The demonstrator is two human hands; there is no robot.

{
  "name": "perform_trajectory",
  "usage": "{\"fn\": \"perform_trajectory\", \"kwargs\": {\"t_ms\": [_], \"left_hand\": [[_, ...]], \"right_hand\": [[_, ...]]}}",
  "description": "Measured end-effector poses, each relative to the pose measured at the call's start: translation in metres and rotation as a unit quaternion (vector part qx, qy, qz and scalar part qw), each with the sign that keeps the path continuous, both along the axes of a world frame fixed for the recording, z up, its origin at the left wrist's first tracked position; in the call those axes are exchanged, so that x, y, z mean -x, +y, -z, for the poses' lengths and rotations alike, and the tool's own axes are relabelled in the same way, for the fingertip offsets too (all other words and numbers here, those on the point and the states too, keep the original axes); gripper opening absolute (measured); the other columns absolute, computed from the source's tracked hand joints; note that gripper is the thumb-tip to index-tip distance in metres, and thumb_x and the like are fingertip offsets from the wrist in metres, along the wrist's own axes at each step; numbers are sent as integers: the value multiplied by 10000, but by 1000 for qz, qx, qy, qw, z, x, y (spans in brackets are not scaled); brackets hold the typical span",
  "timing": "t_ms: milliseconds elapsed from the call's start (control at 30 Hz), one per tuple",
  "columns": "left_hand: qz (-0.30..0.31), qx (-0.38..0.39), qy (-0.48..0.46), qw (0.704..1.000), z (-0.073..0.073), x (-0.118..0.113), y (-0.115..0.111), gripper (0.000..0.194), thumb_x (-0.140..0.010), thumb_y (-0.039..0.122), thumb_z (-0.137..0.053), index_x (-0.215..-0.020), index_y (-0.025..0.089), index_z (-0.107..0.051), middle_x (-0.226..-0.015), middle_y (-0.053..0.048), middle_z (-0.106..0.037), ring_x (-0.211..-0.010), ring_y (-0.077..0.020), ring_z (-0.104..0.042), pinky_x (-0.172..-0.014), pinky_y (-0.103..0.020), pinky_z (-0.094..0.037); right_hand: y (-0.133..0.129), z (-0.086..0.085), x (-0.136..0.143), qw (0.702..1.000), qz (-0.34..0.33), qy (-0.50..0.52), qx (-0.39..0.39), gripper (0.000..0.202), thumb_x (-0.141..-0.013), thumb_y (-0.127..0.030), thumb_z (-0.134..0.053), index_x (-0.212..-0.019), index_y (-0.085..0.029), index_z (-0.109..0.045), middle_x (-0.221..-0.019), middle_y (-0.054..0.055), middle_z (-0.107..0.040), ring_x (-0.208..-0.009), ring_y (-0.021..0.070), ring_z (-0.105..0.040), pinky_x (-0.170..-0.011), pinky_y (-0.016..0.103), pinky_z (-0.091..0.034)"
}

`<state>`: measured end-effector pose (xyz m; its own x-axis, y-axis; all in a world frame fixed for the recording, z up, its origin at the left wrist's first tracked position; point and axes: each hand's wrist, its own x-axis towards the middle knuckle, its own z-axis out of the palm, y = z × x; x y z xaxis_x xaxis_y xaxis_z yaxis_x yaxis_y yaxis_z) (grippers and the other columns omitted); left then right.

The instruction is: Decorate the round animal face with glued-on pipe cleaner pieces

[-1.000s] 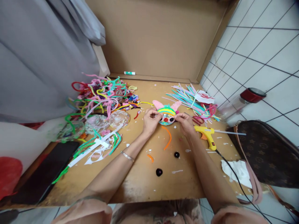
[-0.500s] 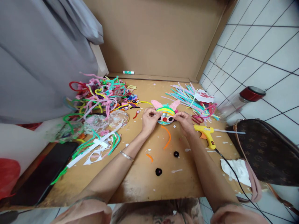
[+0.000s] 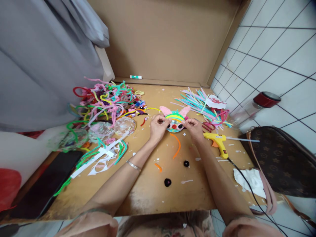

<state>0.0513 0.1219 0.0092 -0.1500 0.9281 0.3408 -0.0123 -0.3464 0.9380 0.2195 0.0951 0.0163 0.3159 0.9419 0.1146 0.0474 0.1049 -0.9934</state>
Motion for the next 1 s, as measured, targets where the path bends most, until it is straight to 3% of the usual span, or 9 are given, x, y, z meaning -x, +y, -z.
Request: {"fn": "perform_trajectory", "kwargs": {"t_ms": [300, 533, 833, 1000], "left_hand": [[45, 0, -7, 999, 0, 8, 5, 186, -783, 289, -670, -627, 195, -637, -837, -31, -655, -866, -167, -598, -806, -288, -474], [98, -15, -3, 995, 0, 19, 11, 177, -769, 324, -688, -652, 191, -688, -904, -59, -690, -936, -199, -631, -882, -336, -475], [126, -24, 20, 992, -2, 26, 15, 179, -709, 350, -754, -663, 190, -688, -921, -65, -692, -932, -202, -635, -836, -318, -497], [120, -3, -2, 993, -3, 23, 14, 133, -686, 296, -735, -657, 183, -671, -855, -45, -678, -794, -162, -608, -739, -279, -486]], "right_hand": [[-1, 0, -2, 999, 17, -40, -9, 379, -591, -538, -799, -573, -216, -600, -552, -28, -597, -553, 125, -495, -599, 290, -424], [-2, -4, -1, 1000, 18, -9, 3, 352, -551, -500, -828, -571, -213, -624, -556, -29, -624, -553, 121, -508, -594, 282, -427], [-3, -4, -2, 999, 13, -34, 3, 350, -590, -515, -800, -576, -221, -610, -541, -36, -584, -543, 123, -475, -597, 292, -415], [-3, -6, -1, 999, 17, -41, 0, 347, -570, -513, -809, -564, -228, -611, -564, -23, -607, -558, 136, -501, -613, 309, -437]]}}
